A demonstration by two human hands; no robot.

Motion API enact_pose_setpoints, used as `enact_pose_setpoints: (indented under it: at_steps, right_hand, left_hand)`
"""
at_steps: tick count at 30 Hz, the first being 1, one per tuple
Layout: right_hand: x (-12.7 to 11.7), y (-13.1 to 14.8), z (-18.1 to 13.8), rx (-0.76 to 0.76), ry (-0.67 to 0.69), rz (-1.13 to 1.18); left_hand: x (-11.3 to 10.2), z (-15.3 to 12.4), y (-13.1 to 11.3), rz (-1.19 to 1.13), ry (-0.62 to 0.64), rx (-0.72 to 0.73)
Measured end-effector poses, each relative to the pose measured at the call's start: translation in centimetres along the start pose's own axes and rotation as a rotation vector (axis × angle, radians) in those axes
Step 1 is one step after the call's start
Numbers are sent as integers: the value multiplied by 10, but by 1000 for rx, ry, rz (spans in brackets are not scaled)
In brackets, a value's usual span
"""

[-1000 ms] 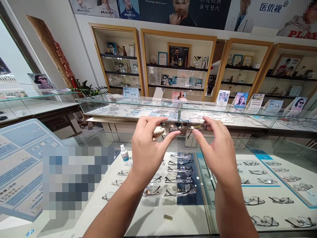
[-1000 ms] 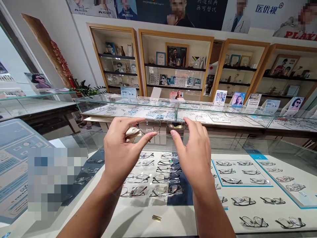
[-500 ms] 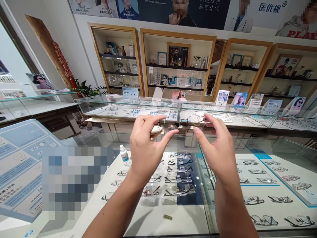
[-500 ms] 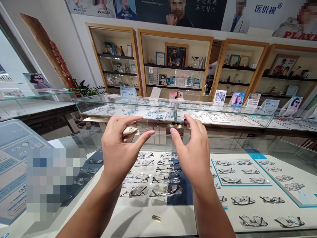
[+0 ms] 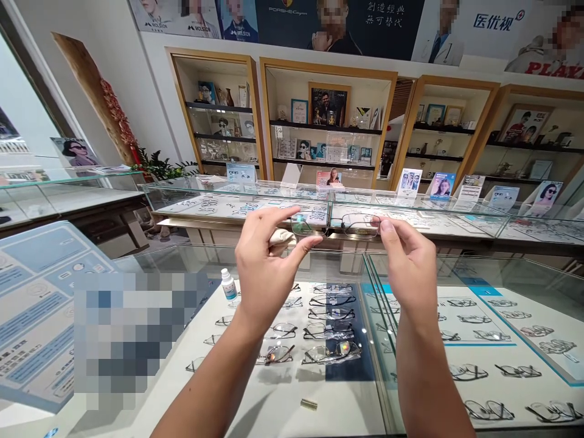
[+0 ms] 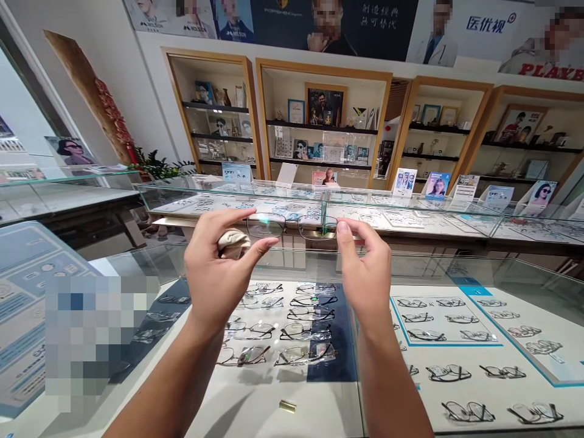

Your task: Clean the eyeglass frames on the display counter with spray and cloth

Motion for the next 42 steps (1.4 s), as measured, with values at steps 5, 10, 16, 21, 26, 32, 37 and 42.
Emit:
enact_pose_setpoints:
  at_steps: [5,10,16,21,26,32,37,42]
  right_hand:
    - [2,-2,1,22,52,-55]
    - [3,-7,3,33,79,-65]
    - [9,-19,7,65,128,25]
    - [8,-16,8,54,104,73]
    - [1,-1,2,-8,42,37]
    - [-6,22,-10,-150,-60,-110]
    - [-8,27,-14,-181,-88,-127]
    - [-4,12,-5,-68,-44,5]
  left_hand:
    - [3,5,16,-39,116,-180]
    - [2,6,16,-26,113,-152]
    - [0,0,6,44,-11,124]
    - [0,-3,11,59,-69,226]
    - [6,-1,22,-1,-124,225]
    - [20,3,44,-101,-108,123]
    - [22,2,45,-133,-67,67]
    - [17,0,24,-68,-10,-3]
Point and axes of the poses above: each hand's wrist, its own z-axis towards the middle knuckle, its own x-axis out of the palm, y = z × x, the point moved 4 cm from there along z, towards the middle knuckle, and after that the axes turned 9 degrees about -y, right-handed, at the moved point
